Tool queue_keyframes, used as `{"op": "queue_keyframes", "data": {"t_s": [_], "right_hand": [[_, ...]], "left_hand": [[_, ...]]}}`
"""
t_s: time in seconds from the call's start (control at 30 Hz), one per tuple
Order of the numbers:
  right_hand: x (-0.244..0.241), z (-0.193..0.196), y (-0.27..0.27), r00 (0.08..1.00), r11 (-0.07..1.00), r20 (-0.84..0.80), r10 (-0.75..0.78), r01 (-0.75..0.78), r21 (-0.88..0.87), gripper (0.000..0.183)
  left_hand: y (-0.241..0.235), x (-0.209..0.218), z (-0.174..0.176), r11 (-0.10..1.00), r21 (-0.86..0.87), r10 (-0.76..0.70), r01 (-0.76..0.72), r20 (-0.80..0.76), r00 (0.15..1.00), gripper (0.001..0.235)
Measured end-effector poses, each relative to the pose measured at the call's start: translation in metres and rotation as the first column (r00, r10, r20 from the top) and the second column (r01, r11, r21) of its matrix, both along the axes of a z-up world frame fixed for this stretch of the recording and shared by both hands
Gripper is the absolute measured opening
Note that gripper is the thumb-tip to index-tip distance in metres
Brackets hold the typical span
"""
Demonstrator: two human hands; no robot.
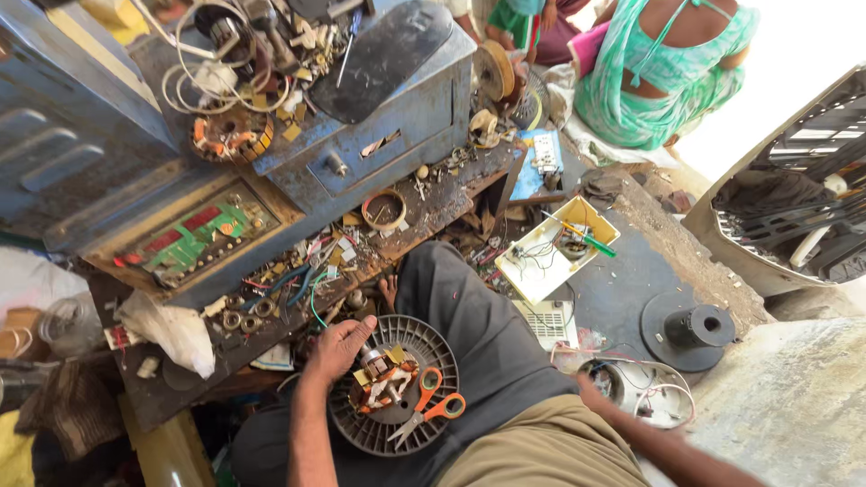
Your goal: The person winds copper wire and attaches components to a fan motor stator while sitting on the floor, using scissors to trim materials.
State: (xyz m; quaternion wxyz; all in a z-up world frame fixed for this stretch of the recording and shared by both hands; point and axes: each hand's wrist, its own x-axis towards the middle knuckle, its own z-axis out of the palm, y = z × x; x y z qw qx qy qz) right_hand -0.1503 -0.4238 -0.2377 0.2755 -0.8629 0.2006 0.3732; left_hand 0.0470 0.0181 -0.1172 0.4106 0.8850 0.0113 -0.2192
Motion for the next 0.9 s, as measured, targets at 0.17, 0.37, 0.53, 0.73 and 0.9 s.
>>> {"op": "queue_keyframes", "data": {"t_s": [0.17, 0.37, 0.53, 0.73, 0.9], "right_hand": [[0.018, -0.023, 0.014, 0.964, 0.953, 0.264, -0.004, -0.077, 0.293, 0.042], [0.047, 0.001, 0.023, 0.933, 0.87, 0.36, -0.002, -0.176, 0.46, 0.047], [0.069, 0.067, 0.036, 0.926, 0.796, 0.374, 0.049, -0.263, 0.546, 0.049], [0.084, 0.165, 0.057, 0.875, 0.866, 0.418, 0.246, -0.392, 0.311, 0.053], [0.081, 0.203, 0.064, 0.779, 0.91, 0.612, 0.136, -0.343, 0.234, 0.054]], "left_hand": [[-0.005, -0.007, 0.017, 1.0, -0.018, 0.01, -0.01, 0.007, 1.0, 0.062], [-0.011, -0.008, 0.03, 0.997, -0.072, 0.017, -0.018, -0.014, 1.0, 0.056], [-0.007, -0.009, 0.025, 0.992, -0.106, 0.053, -0.061, -0.082, 0.995, 0.051], [0.011, 0.008, -0.007, 0.992, -0.123, 0.006, -0.016, -0.088, 0.996, 0.056], [0.002, 0.005, 0.006, 0.97, -0.171, 0.132, -0.174, -0.232, 0.964, 0.048]]}}
